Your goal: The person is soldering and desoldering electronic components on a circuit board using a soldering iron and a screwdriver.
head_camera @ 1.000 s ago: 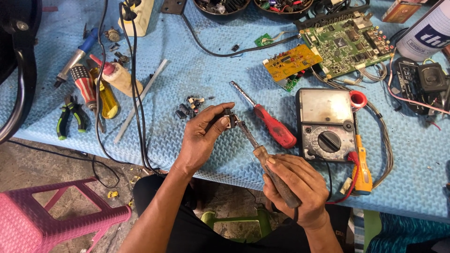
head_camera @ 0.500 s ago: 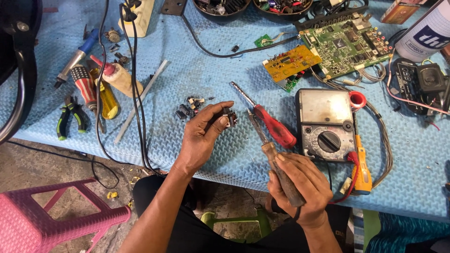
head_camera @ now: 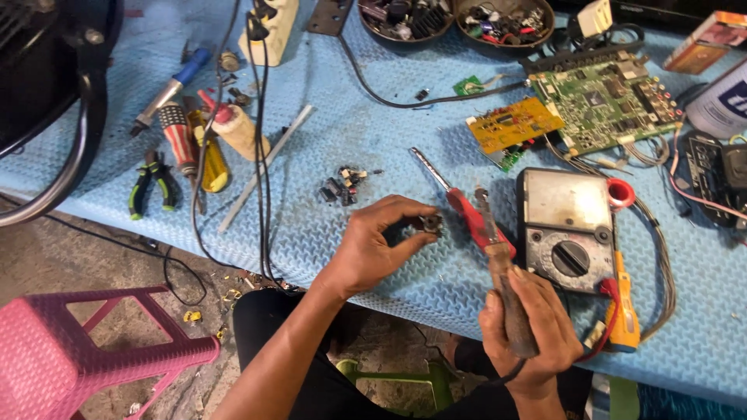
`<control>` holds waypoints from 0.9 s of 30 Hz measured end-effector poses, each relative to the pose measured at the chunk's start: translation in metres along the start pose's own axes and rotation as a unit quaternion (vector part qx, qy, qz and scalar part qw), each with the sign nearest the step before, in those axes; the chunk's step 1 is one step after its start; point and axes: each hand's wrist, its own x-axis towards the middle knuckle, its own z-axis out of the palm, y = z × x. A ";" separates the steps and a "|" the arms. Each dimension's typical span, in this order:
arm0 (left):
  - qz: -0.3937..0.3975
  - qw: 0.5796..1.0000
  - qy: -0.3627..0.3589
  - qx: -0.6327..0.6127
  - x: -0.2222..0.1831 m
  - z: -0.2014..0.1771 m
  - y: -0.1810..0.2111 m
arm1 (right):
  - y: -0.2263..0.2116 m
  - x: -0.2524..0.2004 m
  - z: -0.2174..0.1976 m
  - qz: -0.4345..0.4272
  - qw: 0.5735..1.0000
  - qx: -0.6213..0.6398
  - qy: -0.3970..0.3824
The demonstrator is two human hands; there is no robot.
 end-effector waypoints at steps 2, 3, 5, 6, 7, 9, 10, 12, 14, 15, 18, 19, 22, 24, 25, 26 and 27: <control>0.005 1.000 -0.013 0.002 -0.002 0.002 -0.002 | 0.001 -0.002 0.001 0.003 1.000 -0.011 0.004; 0.016 1.000 -0.011 0.007 -0.004 0.004 -0.004 | 0.000 -0.002 0.001 0.004 1.000 -0.018 0.005; 0.029 0.999 -0.007 0.014 -0.005 0.005 -0.009 | 0.000 -0.002 0.000 0.003 1.000 -0.024 0.007; 0.032 0.999 0.011 0.021 -0.005 0.006 -0.010 | 0.000 -0.003 0.000 0.003 1.000 -0.030 0.004; 0.035 0.999 0.028 0.027 -0.004 0.007 -0.011 | 0.001 -0.003 0.000 0.004 0.999 -0.035 0.002; 0.036 0.997 0.061 0.039 -0.005 0.006 -0.011 | 0.001 -0.004 0.001 0.004 0.999 -0.037 0.004; 0.036 0.994 0.087 0.049 -0.004 0.006 -0.012 | 0.000 -0.004 0.001 0.009 0.999 -0.042 0.008; 0.054 0.990 0.109 0.075 0.007 -0.009 -0.013 | -0.007 0.011 0.002 -0.014 0.999 -0.032 0.015; 0.071 0.984 0.129 0.099 0.018 -0.023 -0.018 | -0.012 0.017 0.001 -0.035 0.999 -0.027 0.022; 0.067 0.979 0.134 0.139 0.023 -0.032 -0.022 | -0.014 0.018 0.000 -0.034 0.999 -0.022 0.018; 0.054 0.965 0.144 0.213 0.040 -0.054 -0.039 | -0.013 0.017 0.000 -0.019 1.000 -0.013 0.015; 0.040 0.956 0.150 0.247 0.045 -0.061 -0.046 | -0.012 0.015 0.000 -0.003 1.000 -0.006 0.011; 0.016 0.930 0.137 0.340 0.048 -0.073 -0.064 | -0.015 0.021 -0.001 -0.016 1.000 0.009 0.014; 0.016 0.925 0.130 0.356 0.046 -0.067 -0.036 | -0.018 0.025 -0.002 -0.019 1.000 0.012 0.017; 0.012 0.919 0.126 0.374 0.045 -0.065 -0.023 | -0.020 0.028 -0.002 -0.025 0.999 0.020 0.018; 0.016 0.919 0.126 0.373 0.042 -0.059 -0.010 | -0.019 0.028 -0.002 -0.025 0.999 0.018 0.020; 0.047 0.926 0.140 0.346 0.039 -0.053 0.002 | -0.019 0.029 -0.002 -0.027 0.999 0.018 0.018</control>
